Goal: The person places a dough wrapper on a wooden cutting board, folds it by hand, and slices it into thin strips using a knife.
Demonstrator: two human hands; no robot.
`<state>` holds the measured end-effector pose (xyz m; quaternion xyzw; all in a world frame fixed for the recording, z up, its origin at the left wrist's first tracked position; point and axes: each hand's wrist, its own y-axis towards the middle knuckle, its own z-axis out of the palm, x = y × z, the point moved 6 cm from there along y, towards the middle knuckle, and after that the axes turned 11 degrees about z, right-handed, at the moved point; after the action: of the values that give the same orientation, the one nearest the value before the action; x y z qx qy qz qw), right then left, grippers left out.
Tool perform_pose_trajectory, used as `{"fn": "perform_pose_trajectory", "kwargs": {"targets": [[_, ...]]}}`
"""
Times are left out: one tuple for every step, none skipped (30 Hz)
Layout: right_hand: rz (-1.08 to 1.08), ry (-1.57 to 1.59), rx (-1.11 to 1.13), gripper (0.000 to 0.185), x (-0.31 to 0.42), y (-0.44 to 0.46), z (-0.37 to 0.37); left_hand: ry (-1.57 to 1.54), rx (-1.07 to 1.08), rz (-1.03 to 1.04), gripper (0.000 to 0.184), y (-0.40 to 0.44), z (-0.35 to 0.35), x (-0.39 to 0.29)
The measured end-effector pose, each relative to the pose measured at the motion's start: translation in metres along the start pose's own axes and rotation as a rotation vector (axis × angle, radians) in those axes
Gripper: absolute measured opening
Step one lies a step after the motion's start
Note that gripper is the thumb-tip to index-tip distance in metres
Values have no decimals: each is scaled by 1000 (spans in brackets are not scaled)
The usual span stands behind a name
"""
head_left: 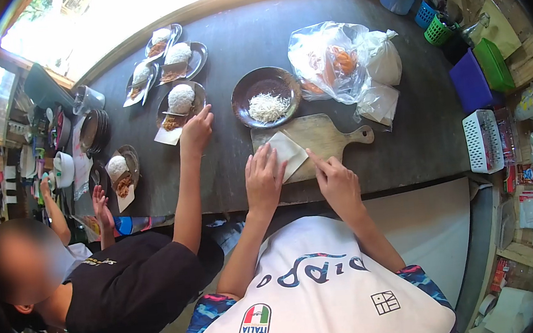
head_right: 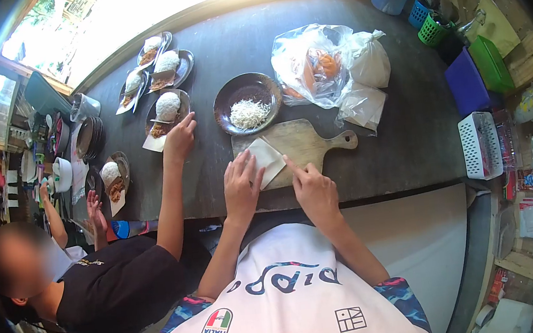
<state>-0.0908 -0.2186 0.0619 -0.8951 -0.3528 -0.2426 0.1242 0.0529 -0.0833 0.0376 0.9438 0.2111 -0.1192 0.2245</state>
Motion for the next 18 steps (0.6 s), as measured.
{"fn": "perform_pose_trajectory", "kwargs": {"targets": [[-8, -25, 8, 55, 4, -1, 2, 6, 6, 12, 47, 3, 1, 1], [-17, -36, 3, 55, 8, 0, 4, 12, 11, 22, 43, 8, 1, 3], [-26, -46, -2, 56, 11, 1, 7, -1, 3, 59, 41, 13, 2, 3], [-35, -56, -3, 56, 13, 0, 11, -15, -2, 92, 39, 17, 3, 2], [-42, -54, -5, 56, 15, -1, 14, -28, -6, 124, 38, 19, 4, 1], [-48, -53, -7, 56, 16, 0, 15, -25, -8, 127, 38, 20, 4, 2], [-51, -53, -10, 56, 17, 1, 16, -24, -8, 131, 38, 21, 4, 2], [-50, -56, -3, 56, 16, 1, 17, -23, -10, 138, 38, 22, 4, 2], [-47, -59, 4, 56, 16, 1, 19, -31, -20, 137, 38, 22, 4, 1], [-44, -61, 11, 56, 16, 1, 20, -39, -30, 136, 38, 22, 3, 0], [-47, -61, 6, 56, 17, 1, 20, -45, -39, 135, 38, 22, 3, 0], [-50, -61, 1, 56, 18, 0, 20, -45, -43, 133, 38, 22, 3, 1], [-52, -63, -3, 56, 18, -1, 20, -46, -47, 131, 38, 21, 4, 1], [-53, -64, -3, 56, 19, -1, 20, -48, -49, 129, 38, 20, 4, 1], [-51, -65, -4, 56, 19, -2, 21, -50, -47, 126, 38, 20, 4, 1], [-50, -65, -5, 55, 19, -2, 22, -51, -45, 124, 39, 20, 4, 1], [-52, -60, -7, 55, 19, -1, 23, -51, -43, 123, 39, 20, 4, 2], [-54, -56, -9, 55, 19, -1, 23, -47, -39, 129, 39, 20, 4, 2]]}}
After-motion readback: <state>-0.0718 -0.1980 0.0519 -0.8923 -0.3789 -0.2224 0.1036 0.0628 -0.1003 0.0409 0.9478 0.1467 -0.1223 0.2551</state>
